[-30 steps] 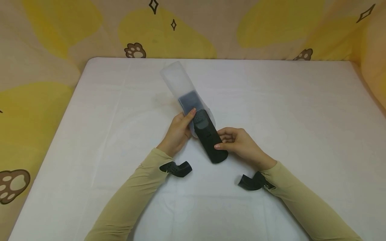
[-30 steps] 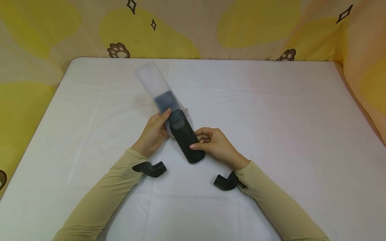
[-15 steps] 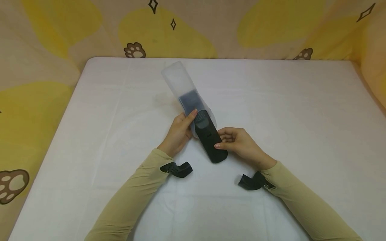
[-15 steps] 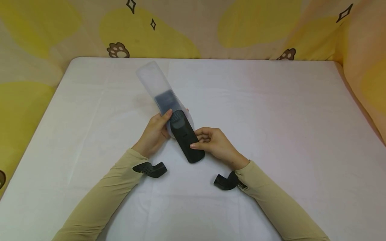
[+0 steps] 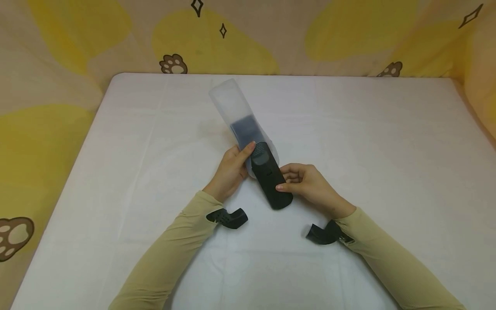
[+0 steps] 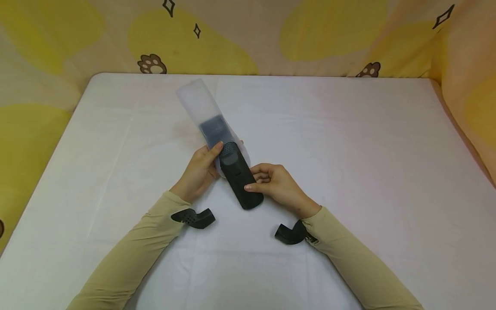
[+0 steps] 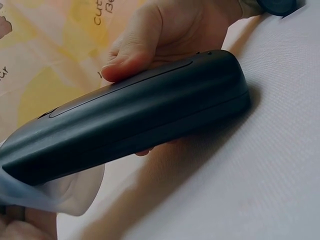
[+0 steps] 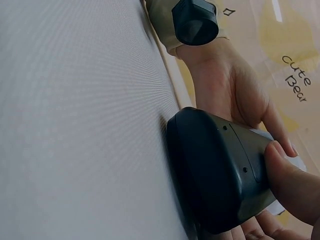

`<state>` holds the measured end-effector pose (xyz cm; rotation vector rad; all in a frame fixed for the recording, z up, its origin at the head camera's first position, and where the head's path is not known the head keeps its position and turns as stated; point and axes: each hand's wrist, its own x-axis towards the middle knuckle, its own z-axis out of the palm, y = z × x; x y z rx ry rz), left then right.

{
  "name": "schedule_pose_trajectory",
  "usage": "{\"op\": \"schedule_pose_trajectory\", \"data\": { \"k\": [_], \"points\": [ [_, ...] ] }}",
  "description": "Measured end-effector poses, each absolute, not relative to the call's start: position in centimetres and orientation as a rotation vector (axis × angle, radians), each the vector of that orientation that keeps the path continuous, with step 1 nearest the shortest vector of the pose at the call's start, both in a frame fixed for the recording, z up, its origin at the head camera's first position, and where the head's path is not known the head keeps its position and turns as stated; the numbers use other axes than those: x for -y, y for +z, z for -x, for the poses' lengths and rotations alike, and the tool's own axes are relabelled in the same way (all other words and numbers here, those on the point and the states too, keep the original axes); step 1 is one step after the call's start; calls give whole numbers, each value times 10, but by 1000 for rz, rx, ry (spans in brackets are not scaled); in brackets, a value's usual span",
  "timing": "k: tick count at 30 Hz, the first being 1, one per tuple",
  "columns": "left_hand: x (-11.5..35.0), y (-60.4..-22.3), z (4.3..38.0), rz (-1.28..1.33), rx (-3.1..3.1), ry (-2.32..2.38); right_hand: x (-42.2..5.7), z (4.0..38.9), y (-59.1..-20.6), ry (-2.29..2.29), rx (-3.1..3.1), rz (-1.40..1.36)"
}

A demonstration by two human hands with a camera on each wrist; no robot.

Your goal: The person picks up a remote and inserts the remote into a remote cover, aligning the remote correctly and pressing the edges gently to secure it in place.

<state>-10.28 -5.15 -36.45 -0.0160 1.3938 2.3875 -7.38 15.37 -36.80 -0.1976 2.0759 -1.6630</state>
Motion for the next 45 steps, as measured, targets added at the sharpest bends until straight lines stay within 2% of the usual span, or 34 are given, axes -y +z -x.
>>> {"op": "schedule_pose_trajectory", "data": {
  "k": [45],
  "points": [
    [49,-366,101,-20,-1370,2374,-154,74,-368,-1676,-2064,194]
  ]
}}
